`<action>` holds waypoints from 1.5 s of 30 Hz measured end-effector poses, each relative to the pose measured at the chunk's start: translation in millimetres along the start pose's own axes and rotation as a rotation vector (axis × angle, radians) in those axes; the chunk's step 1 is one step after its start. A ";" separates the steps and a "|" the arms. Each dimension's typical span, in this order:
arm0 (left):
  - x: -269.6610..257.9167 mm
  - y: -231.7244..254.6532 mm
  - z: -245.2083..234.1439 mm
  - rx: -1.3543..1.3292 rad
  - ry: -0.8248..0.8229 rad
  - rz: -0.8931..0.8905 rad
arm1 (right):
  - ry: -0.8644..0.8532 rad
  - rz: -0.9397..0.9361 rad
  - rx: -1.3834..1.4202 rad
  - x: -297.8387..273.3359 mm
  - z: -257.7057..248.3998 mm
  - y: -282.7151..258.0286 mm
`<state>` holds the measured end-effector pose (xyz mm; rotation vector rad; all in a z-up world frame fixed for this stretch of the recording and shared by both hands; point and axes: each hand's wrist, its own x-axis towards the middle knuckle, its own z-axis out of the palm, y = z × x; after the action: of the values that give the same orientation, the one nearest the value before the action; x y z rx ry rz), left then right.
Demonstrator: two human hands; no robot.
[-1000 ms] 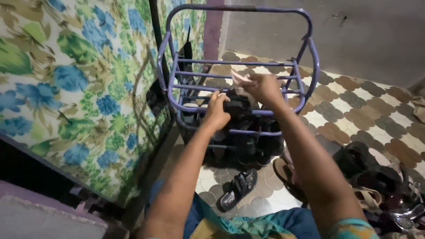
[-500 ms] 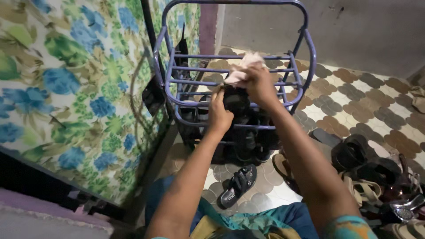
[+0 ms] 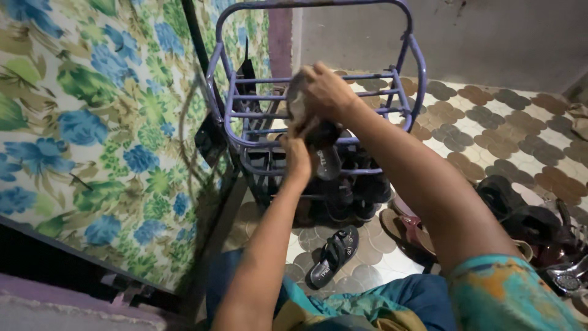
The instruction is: The person sits on the floor and wipes several pairs of shoes with a cloth, including black boots, sandals, and flip-flops. The person picks up each shoe, wipes it, and places it on a purple metal shoe rack.
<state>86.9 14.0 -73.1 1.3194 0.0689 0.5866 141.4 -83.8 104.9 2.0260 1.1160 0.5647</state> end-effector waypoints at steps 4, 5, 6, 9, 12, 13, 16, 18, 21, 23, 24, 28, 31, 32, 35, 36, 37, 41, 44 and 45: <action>14.3 -13.1 -2.9 0.833 -0.110 0.454 | 0.861 0.744 0.494 -9.4 7.0 24.7; 14.9 -16.5 -3.9 0.865 -0.108 0.429 | 0.840 0.963 0.703 -14.8 10.6 28.5; 13.7 -20.4 -6.6 0.900 -0.112 0.404 | 0.817 1.001 0.771 -23.5 15.2 27.4; 22.0 -30.5 -1.6 1.023 -0.113 0.276 | 0.585 1.166 0.973 -51.3 25.7 15.6; 36.5 -49.6 16.0 1.077 -0.139 0.173 | 0.689 1.155 1.287 -73.6 28.6 -29.8; 44.3 -56.6 20.2 1.088 -0.154 0.151 | 0.691 1.187 1.610 -77.6 27.3 -51.2; 58.5 -79.8 21.3 1.218 -0.150 0.083 | 0.597 0.780 0.960 -85.0 20.8 -111.6; 63.6 -85.7 13.6 0.943 -0.240 0.539 | 0.730 0.493 0.621 -86.4 17.8 -128.5; 59.7 -75.0 9.4 0.927 -0.223 0.516 | 0.671 0.367 0.516 -79.4 24.3 -118.5; 44.3 -61.0 7.7 0.942 -0.193 0.287 | 0.204 0.310 0.700 -68.9 38.6 -104.9; 44.9 -49.4 10.8 0.883 -0.182 0.199 | -0.028 0.274 0.774 -59.4 47.8 -95.5; 31.5 -18.0 10.8 0.998 -0.310 -0.083 | -0.008 0.290 0.710 -12.8 81.8 -73.8; 37.4 -18.9 4.8 1.017 -0.299 -0.093 | 0.235 0.304 0.628 11.9 96.1 -65.5; 38.5 -25.3 3.1 1.055 -0.286 0.112 | 0.312 0.320 0.610 11.2 99.5 -65.6; 46.9 -44.4 -0.4 1.025 -0.259 0.415 | 0.257 0.138 0.899 -2.3 98.1 -68.9; 49.4 -49.3 3.2 0.932 -0.247 0.306 | 0.157 0.178 0.995 -10.0 93.9 -70.0; 50.7 -53.0 6.2 0.839 -0.232 0.198 | 0.056 0.218 1.090 -18.6 88.4 -69.7; 49.5 -61.8 12.0 0.889 -0.178 0.079 | 0.273 0.167 1.110 -57.8 56.2 -76.3; 53.3 -74.7 8.5 0.847 -0.197 0.052 | 0.402 0.167 1.079 -83.7 29.0 -85.6; 58.9 -81.4 7.2 0.814 -0.185 0.047 | 0.416 0.189 1.062 -91.7 21.4 -89.3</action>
<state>169.5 23.3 -129.9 2.1646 0.1332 0.4857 60.8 -139.4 19.7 3.0306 1.7148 0.5541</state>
